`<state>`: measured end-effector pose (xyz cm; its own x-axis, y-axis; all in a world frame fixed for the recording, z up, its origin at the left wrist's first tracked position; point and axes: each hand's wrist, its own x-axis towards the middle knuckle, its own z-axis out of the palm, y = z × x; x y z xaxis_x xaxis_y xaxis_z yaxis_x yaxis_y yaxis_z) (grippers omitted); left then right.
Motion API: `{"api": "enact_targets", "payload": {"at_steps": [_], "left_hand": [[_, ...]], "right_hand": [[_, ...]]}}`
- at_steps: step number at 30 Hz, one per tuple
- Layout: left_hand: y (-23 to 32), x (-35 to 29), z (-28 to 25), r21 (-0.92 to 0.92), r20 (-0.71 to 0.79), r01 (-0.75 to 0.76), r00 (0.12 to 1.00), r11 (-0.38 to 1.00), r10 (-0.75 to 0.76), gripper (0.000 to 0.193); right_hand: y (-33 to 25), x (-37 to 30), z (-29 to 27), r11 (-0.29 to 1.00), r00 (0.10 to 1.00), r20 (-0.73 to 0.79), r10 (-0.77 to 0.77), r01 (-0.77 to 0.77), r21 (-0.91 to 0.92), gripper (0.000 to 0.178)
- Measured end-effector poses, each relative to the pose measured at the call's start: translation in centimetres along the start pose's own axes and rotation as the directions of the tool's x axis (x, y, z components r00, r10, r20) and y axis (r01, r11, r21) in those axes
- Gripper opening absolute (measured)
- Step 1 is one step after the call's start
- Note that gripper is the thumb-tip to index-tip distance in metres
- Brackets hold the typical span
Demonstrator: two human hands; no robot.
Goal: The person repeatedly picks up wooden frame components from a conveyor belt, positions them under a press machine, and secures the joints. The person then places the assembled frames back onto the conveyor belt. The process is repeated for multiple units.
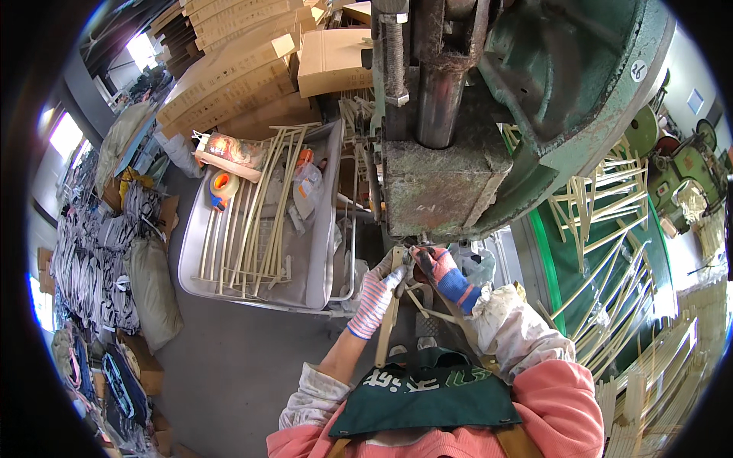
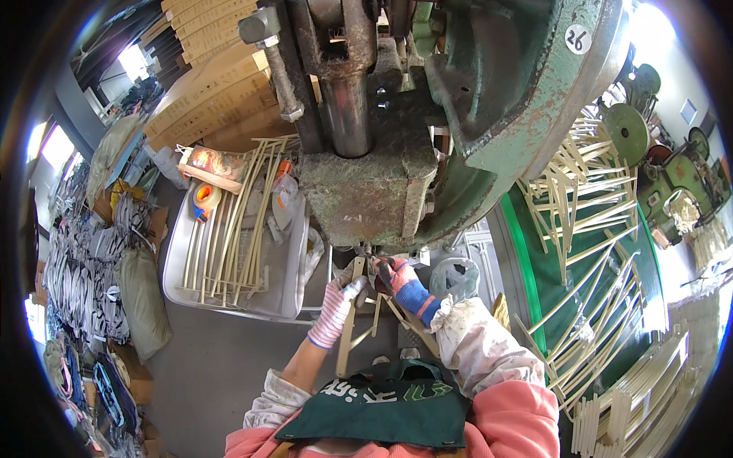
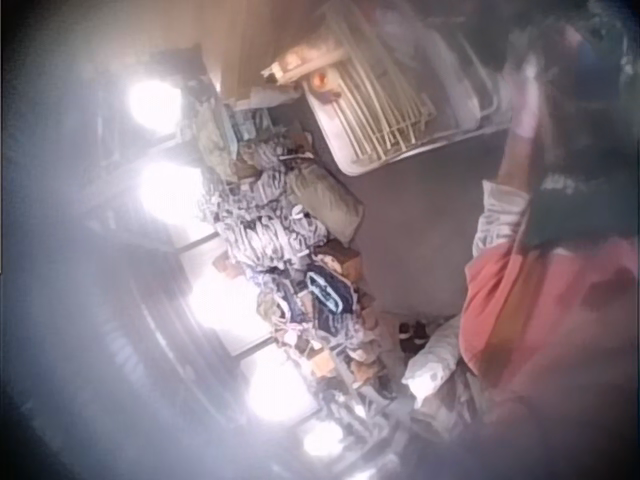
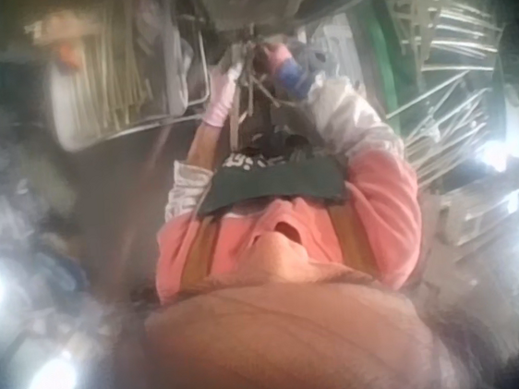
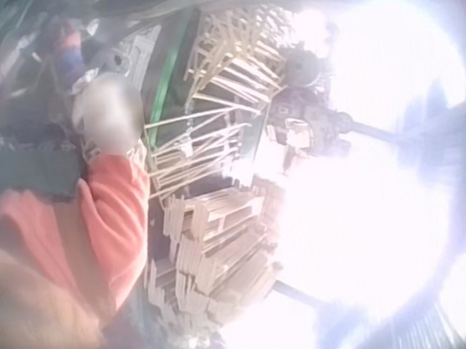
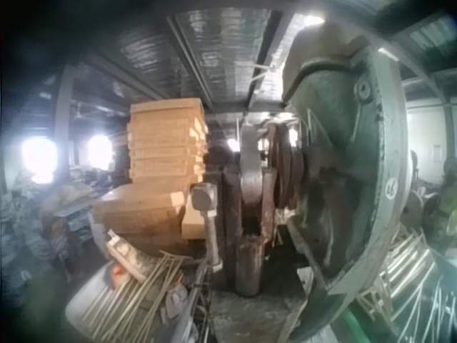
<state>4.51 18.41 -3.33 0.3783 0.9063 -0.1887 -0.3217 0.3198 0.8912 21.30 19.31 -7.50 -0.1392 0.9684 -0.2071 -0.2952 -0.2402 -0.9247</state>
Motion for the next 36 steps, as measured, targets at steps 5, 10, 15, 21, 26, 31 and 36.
{"api": "enact_targets", "payload": {"at_steps": [5,10,15,21,26,31,36], "left_hand": [[1.6,0.3,-1.7,0.078,0.167,0.113,0.978,0.991,-0.125,0.035],[-0.5,1.6,-1.3,-0.036,0.110,-0.013,0.994,0.999,0.017,0.035],[-2.1,2.4,-1.2,-0.098,0.051,-0.038,0.998,0.994,0.043,0.031],[-1.3,2.8,-0.9,-0.108,0.008,-0.040,0.999,0.993,0.041,0.025],[0.0,2.6,-0.8,-0.036,0.068,0.050,0.997,0.998,-0.048,0.027],[0.5,2.4,-0.5,-0.116,0.105,0.050,0.994,0.992,-0.038,0.028],[0.8,2.6,-1.0,-0.106,0.140,0.029,0.990,0.994,-0.014,0.022]], "right_hand": [[-0.1,1.5,-2.3,0.981,0.979,0.095,0.182,-0.174,-0.091,0.035],[-0.1,2.1,-2.7,0.939,0.997,0.004,0.077,-0.071,-0.335,0.032],[0.3,2.1,-3.2,0.927,0.995,-0.032,0.094,-0.100,-0.363,0.035],[7.5,5.5,-6.4,0.941,0.951,-0.178,-0.252,0.198,-0.276,0.032],[10.9,7.1,-7.8,0.994,0.983,-0.147,-0.114,0.112,-0.017,0.028],[8.0,5.4,-7.0,0.988,0.996,-0.060,0.071,-0.078,-0.136,0.022],[8.5,5.9,-6.4,0.979,0.998,-0.056,0.017,-0.028,-0.203,0.023]]}}
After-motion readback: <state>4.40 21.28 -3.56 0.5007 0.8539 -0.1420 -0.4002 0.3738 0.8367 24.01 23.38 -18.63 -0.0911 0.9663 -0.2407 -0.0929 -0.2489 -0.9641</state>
